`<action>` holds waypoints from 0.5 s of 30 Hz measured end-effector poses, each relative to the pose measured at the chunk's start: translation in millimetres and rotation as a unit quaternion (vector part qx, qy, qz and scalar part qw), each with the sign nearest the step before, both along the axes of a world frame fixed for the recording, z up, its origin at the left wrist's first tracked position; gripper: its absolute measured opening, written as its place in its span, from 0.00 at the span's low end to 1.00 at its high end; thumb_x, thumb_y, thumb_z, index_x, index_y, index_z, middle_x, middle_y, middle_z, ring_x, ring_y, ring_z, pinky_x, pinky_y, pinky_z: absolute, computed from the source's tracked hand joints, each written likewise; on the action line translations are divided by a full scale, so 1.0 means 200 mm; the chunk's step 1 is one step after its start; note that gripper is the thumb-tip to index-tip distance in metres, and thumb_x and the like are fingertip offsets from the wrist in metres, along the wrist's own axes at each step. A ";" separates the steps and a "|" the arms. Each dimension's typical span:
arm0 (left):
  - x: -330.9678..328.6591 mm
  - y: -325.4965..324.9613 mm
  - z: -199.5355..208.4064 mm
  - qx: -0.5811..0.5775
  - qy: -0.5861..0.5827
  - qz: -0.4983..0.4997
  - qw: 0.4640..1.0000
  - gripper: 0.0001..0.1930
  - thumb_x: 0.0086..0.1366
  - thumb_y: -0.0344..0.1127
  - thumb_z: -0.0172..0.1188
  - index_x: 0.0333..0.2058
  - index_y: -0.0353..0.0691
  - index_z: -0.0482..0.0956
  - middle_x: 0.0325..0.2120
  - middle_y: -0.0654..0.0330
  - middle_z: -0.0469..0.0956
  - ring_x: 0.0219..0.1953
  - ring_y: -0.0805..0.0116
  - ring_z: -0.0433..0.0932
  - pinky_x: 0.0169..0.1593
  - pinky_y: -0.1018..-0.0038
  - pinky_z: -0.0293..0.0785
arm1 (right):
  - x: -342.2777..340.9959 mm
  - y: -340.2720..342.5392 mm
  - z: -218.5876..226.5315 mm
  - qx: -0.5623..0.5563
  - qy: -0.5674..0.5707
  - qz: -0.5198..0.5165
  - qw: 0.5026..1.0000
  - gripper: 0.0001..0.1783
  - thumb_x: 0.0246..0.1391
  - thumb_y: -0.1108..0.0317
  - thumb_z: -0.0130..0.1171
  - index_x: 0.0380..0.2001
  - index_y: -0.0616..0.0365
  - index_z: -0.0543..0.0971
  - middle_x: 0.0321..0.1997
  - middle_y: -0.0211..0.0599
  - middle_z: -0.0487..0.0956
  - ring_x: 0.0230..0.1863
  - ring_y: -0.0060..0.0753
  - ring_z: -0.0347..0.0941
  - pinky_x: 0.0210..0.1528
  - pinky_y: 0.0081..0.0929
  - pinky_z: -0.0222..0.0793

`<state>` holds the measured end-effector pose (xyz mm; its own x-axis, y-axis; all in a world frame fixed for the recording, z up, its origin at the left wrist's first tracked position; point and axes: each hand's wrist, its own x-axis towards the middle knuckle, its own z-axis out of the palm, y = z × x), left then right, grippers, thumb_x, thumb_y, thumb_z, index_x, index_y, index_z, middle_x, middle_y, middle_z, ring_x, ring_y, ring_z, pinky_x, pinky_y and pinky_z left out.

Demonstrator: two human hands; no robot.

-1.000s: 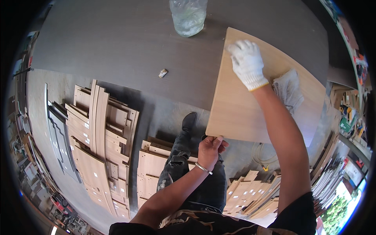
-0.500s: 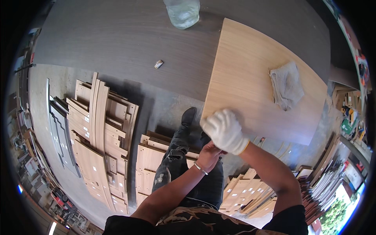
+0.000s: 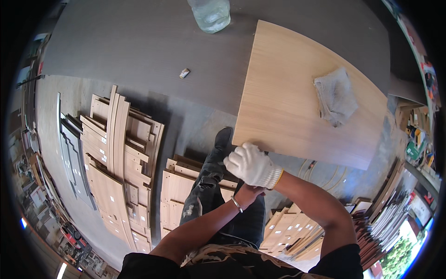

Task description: The person wipes the surface of a light-colored wooden panel with a cloth, occasionally applying liquid from a plastic bottle. The person flips the panel over and continues wiping the other side, then places the panel back onto a stack of similar panels.

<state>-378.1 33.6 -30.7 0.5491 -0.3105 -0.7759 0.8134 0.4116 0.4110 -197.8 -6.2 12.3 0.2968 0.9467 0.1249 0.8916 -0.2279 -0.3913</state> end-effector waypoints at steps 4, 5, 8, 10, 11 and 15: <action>-0.07 0.07 -0.02 -0.052 -0.007 0.008 0.999 0.24 0.75 0.25 0.51 0.68 0.40 0.70 0.57 0.57 0.81 0.49 0.71 0.83 0.46 0.77 0.76 | 0.33 -0.02 0.05 0.090 -0.090 -0.248 0.960 0.15 0.50 0.64 0.63 0.44 0.48 0.83 0.34 0.30 0.75 0.38 0.40 0.73 0.45 0.45 0.69; -0.08 0.10 -0.03 -0.039 -0.007 -0.009 0.999 0.24 0.76 0.25 0.51 0.69 0.41 0.69 0.58 0.57 0.81 0.50 0.70 0.82 0.47 0.75 0.77 | 0.34 -0.03 0.05 0.061 -0.084 -0.255 0.961 0.15 0.51 0.64 0.61 0.44 0.49 0.83 0.34 0.31 0.75 0.39 0.40 0.73 0.44 0.45 0.69; -0.11 0.21 -0.04 0.016 0.009 -0.002 1.000 0.18 0.75 0.29 0.53 0.62 0.38 0.75 0.52 0.57 0.84 0.47 0.69 0.84 0.45 0.76 0.78 | 0.23 0.00 -0.01 0.023 -0.062 -0.180 0.982 0.16 0.52 0.63 0.56 0.43 0.52 0.82 0.35 0.32 0.76 0.39 0.39 0.74 0.41 0.42 0.67; -0.18 0.32 -0.08 0.049 0.022 0.010 0.999 0.14 0.76 0.28 0.53 0.56 0.38 0.79 0.47 0.60 0.86 0.43 0.73 0.85 0.42 0.78 0.77 | -0.01 0.02 0.03 -0.023 -0.026 -0.020 0.999 0.10 0.53 0.61 0.56 0.35 0.49 0.82 0.32 0.29 0.76 0.38 0.34 0.74 0.42 0.40 0.67; -0.22 0.40 -0.09 0.106 0.020 -0.032 0.994 0.12 0.75 0.29 0.52 0.52 0.37 0.80 0.43 0.60 0.87 0.41 0.73 0.85 0.41 0.78 0.78 | -0.08 0.02 0.05 -0.076 -0.025 0.056 0.995 0.09 0.52 0.59 0.58 0.31 0.49 0.82 0.32 0.28 0.76 0.38 0.33 0.73 0.42 0.38 0.66; -0.28 0.64 -0.03 0.219 0.039 0.000 0.975 0.12 0.75 0.28 0.51 0.48 0.35 0.82 0.36 0.57 0.87 0.34 0.72 0.85 0.37 0.78 0.79 | -0.19 -0.02 0.05 -0.017 0.008 -0.048 0.999 0.13 0.50 0.58 0.60 0.37 0.52 0.82 0.31 0.27 0.75 0.36 0.32 0.73 0.40 0.34 0.66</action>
<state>-433.6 161.2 -37.2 0.4838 0.0606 -0.8731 0.8489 0.2100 0.4850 -235.2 -10.5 21.4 0.3886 0.9172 0.0877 0.8585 -0.3258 -0.3960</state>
